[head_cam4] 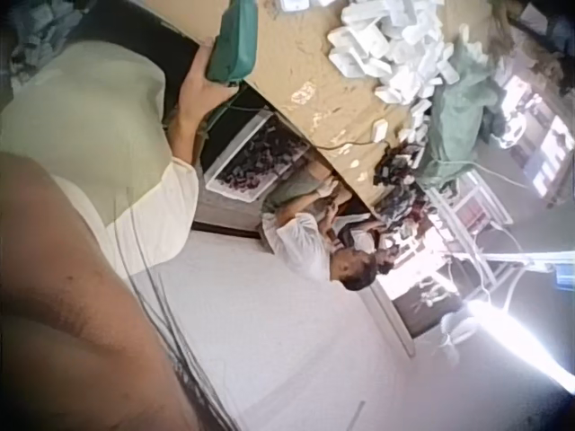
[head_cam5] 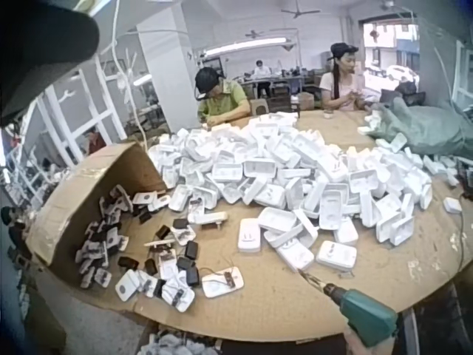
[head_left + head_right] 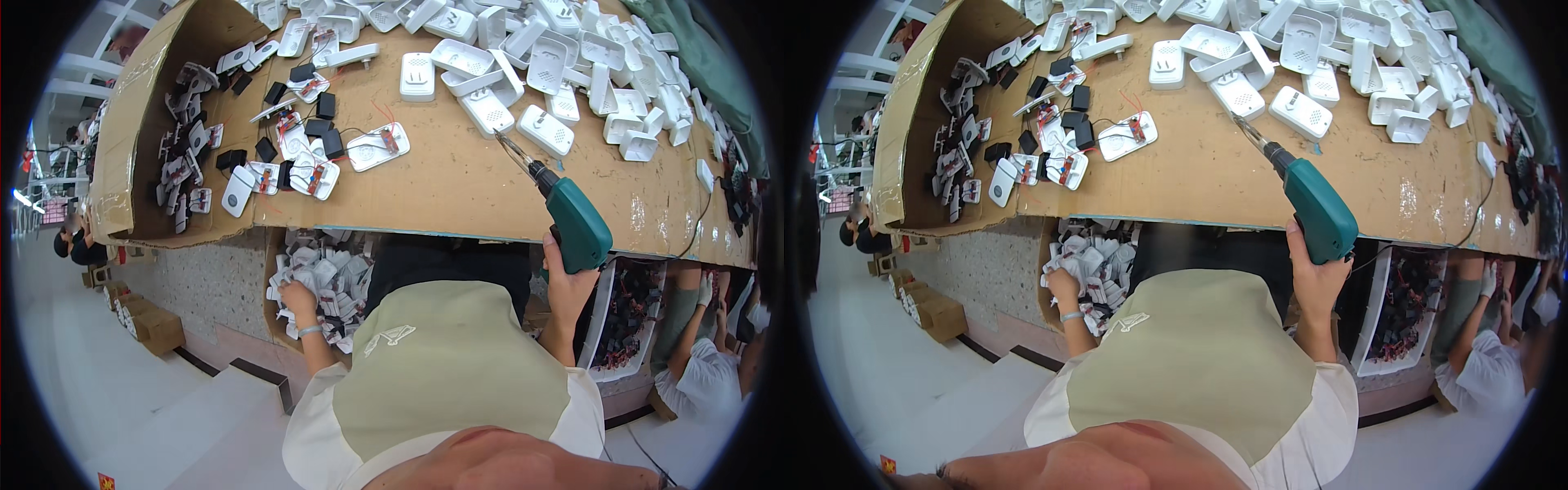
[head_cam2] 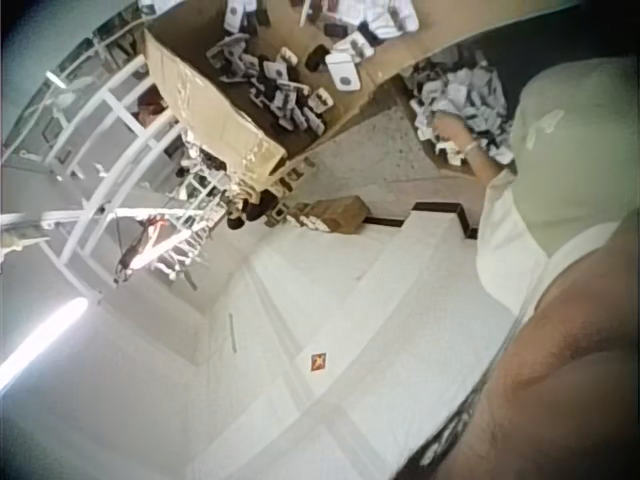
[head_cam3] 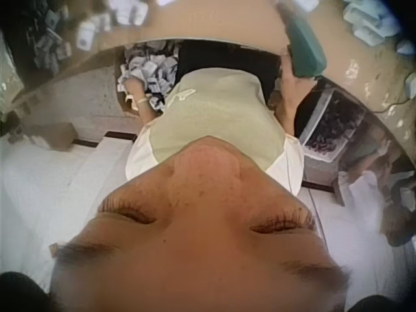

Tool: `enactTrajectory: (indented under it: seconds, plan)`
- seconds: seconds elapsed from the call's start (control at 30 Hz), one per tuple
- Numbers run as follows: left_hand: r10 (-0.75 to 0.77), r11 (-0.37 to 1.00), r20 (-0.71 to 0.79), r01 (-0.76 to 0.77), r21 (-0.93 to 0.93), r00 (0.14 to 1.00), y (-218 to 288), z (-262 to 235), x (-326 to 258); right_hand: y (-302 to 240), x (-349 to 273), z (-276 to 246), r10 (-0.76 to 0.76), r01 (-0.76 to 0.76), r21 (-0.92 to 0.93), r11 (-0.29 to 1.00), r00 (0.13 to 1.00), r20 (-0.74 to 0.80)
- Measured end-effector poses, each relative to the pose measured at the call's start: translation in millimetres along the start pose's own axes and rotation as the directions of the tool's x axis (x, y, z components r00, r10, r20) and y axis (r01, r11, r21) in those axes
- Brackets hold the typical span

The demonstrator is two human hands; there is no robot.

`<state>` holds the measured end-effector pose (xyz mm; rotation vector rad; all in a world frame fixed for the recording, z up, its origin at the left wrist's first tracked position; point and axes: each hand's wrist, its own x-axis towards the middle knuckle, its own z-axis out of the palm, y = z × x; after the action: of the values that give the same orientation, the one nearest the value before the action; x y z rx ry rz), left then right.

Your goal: The recorder uses an electric screwdriver to assemble small electronic components into plastic housings at a factory workbench.

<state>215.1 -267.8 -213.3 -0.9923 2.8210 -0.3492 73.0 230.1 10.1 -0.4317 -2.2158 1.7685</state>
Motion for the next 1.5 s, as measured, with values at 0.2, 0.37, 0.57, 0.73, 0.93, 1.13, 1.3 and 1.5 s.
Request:
enactTrajectory:
  seconds: [0.2,0.37,0.57,0.73,0.93,1.13,1.3,1.5]
  plan:
    - [0.556,0.766,0.075,-0.475,-0.434,0.828,93.7,-268.9,2.9,-7.2,3.4,-2.8,-0.004,0.013,0.082,0.997,0.995,-0.099]
    - [0.569,0.380,-0.659,-0.868,-0.321,0.493,287.4,-332.2,74.3,-8.3,2.6,-3.6,-0.022,0.033,0.082,0.996,0.990,-0.142]
    - [0.625,0.591,-0.405,-0.744,-0.311,0.667,362.9,-293.5,127.2,-0.3,-8.7,-20.3,-0.023,0.040,0.076,0.996,0.977,-0.213]
    - [0.784,0.093,-0.353,-0.658,-0.748,0.511,296.0,-305.0,54.0,3.9,1.0,-28.9,-0.018,0.034,0.068,0.997,0.972,-0.232]
    - [0.752,0.105,-0.543,-0.882,-0.460,0.373,302.2,-292.7,56.2,-0.7,9.2,-9.8,-0.030,0.046,0.083,0.996,0.983,-0.182]
    - [0.767,0.052,-0.514,-0.836,-0.546,0.383,300.9,-287.0,68.6,-7.1,3.2,-0.7,-0.016,0.032,0.107,0.994,0.989,-0.145]
    - [0.429,0.574,-0.602,-0.717,-0.394,0.674,292.7,-303.2,71.8,-4.2,1.0,-6.4,-0.008,0.013,0.039,0.999,0.992,-0.124]
    - [0.328,0.526,-0.497,-0.593,-0.610,0.803,309.3,-282.2,108.2,-3.3,-2.0,-3.1,0.021,-0.011,0.101,0.995,0.995,-0.095]
